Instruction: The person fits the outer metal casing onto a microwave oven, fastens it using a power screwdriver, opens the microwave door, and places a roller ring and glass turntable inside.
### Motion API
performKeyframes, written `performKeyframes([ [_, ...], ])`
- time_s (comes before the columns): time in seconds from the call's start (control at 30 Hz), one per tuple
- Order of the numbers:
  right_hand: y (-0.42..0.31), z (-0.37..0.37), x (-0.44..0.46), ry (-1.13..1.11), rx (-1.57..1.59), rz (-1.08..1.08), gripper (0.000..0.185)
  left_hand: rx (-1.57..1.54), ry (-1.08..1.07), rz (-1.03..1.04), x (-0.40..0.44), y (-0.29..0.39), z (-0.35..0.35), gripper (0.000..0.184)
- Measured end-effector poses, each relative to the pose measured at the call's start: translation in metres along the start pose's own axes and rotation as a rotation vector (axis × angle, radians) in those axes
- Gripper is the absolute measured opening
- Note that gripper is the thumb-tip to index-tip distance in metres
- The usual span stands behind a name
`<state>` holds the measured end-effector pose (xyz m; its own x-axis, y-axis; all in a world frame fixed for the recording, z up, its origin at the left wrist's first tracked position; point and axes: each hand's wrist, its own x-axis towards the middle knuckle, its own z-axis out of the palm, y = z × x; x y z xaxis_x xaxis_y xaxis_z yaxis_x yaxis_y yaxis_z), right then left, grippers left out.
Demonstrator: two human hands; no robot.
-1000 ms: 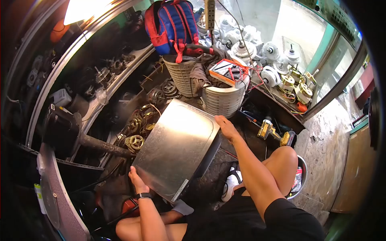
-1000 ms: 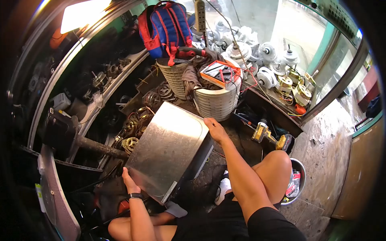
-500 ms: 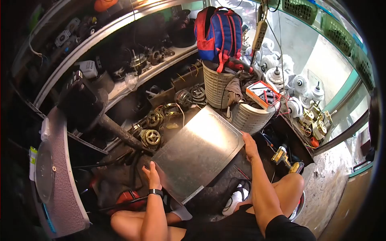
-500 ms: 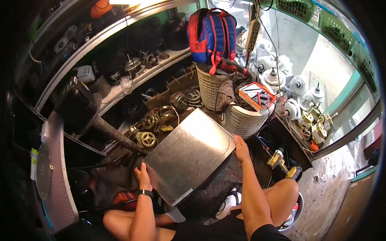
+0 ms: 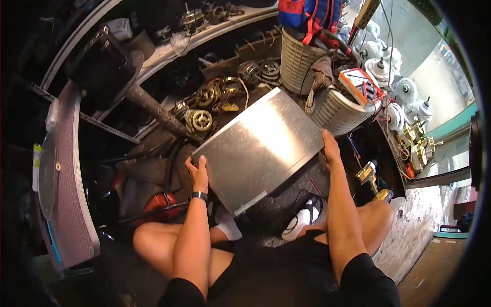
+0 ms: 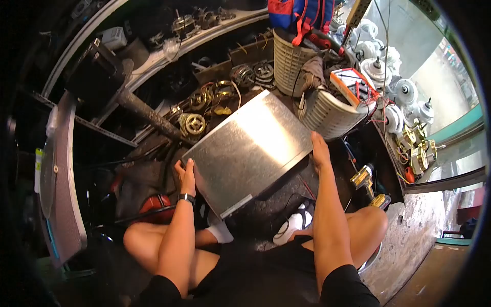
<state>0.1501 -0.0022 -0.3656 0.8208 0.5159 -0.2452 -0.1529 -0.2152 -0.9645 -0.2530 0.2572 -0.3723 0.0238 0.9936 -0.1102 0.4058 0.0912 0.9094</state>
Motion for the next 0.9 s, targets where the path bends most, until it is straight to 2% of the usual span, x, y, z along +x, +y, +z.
performKeyframes([
  [0.07, 0.004, -0.001, 0.005, -0.004, 0.098, 0.049, 0.05, -0.381, -0.118, -0.022, 0.004, -0.016, -0.002, 0.072],
  [0.1, -0.001, 0.002, 0.001, -0.007, 0.109, 0.052, 0.05, -0.372, -0.115, -0.015, 0.002, -0.008, -0.003, 0.072],
  [0.17, -0.017, 0.004, -0.011, 0.02, 0.082, 0.075, 0.052, -0.554, -0.087, -0.171, -0.01, 0.02, 0.0, 0.07],
  [0.23, -0.019, 0.004, -0.012, 0.044, 0.062, 0.038, 0.053, -0.555, -0.069, -0.205, -0.014, 0.034, -0.003, 0.072],
  [0.4, -0.049, 0.001, -0.018, 0.027, 0.1, 0.047, 0.05, -0.447, -0.003, -0.11, -0.017, 0.078, -0.017, 0.062],
  [0.53, -0.052, -0.004, -0.016, 0.008, 0.108, 0.057, 0.05, -0.402, -0.016, -0.164, -0.031, 0.098, -0.035, 0.063],
  [0.67, -0.056, -0.004, -0.017, 0.025, 0.16, 0.069, 0.053, -0.276, 0.101, -0.061, -0.018, 0.041, -0.015, 0.061],
  [0.83, -0.02, -0.006, -0.009, -0.005, 0.084, 0.007, 0.056, -0.26, 0.038, -0.072, -0.007, 0.026, -0.004, 0.063],
  [0.9, -0.007, -0.005, -0.005, -0.015, 0.056, 0.029, 0.058, -0.021, 0.083, 0.039, -0.011, 0.011, 0.006, 0.064],
])
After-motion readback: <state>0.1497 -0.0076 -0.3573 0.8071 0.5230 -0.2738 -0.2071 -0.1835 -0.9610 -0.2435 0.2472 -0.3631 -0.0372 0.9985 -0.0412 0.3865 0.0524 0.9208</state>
